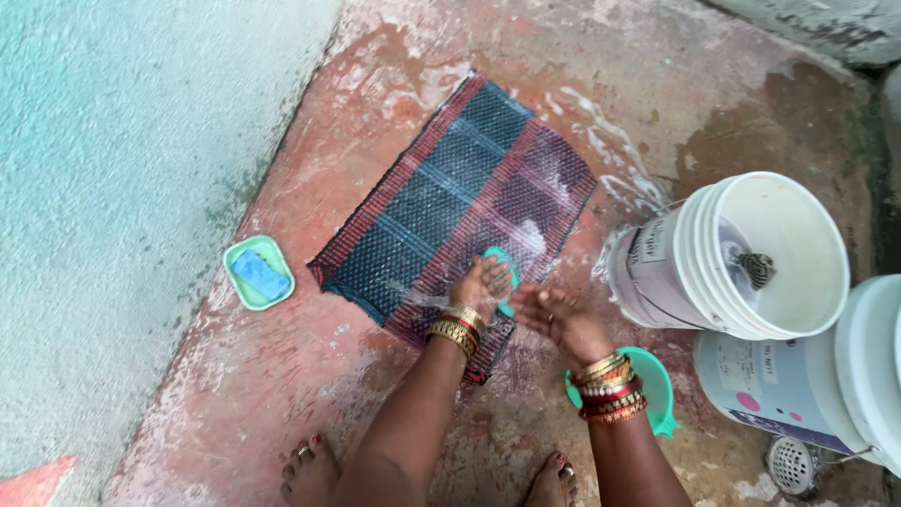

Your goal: The person washes a rug on the floor by scrubbing it with a brush and soap, pouring water from a mug, and then folding and wringing the rug.

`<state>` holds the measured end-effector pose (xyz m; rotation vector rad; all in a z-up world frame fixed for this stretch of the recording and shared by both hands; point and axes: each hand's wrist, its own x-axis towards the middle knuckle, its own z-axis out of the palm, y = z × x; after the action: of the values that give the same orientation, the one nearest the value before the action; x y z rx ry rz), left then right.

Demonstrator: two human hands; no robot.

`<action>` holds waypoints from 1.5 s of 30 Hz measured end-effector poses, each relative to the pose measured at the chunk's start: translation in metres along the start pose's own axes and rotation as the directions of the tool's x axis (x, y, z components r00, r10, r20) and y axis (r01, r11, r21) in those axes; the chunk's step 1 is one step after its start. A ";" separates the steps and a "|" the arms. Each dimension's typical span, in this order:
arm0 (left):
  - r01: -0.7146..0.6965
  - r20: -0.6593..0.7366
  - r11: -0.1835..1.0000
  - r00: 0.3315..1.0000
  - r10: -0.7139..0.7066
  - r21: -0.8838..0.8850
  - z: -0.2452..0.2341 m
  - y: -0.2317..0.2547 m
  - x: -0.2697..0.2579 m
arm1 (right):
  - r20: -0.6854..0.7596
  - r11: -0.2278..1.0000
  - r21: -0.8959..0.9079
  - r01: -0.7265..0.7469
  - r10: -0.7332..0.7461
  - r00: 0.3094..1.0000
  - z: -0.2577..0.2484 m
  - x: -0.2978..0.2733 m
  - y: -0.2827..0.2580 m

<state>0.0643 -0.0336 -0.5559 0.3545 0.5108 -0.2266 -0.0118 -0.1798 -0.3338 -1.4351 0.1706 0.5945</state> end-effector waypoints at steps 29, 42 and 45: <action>0.333 -0.432 -0.704 0.901 0.041 0.628 -0.005 0.078 -0.091 | 0.075 -0.321 -0.946 -0.034 -0.319 0.945 -0.087 0.253 0.103; 0.354 -0.466 -0.680 0.884 0.020 0.642 -0.010 0.077 -0.081 | 0.389 -0.353 -0.872 0.339 -0.078 0.918 -0.050 0.129 0.178; 0.368 -0.480 -0.679 0.877 0.025 0.636 -0.011 0.074 -0.083 | 0.214 -0.458 -0.883 0.099 -0.205 0.955 -0.100 0.218 0.159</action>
<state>0.0107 0.0484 -0.5017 2.4730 0.4032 -1.3067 0.1198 -0.2111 -0.5877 -3.2897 -0.8901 0.2748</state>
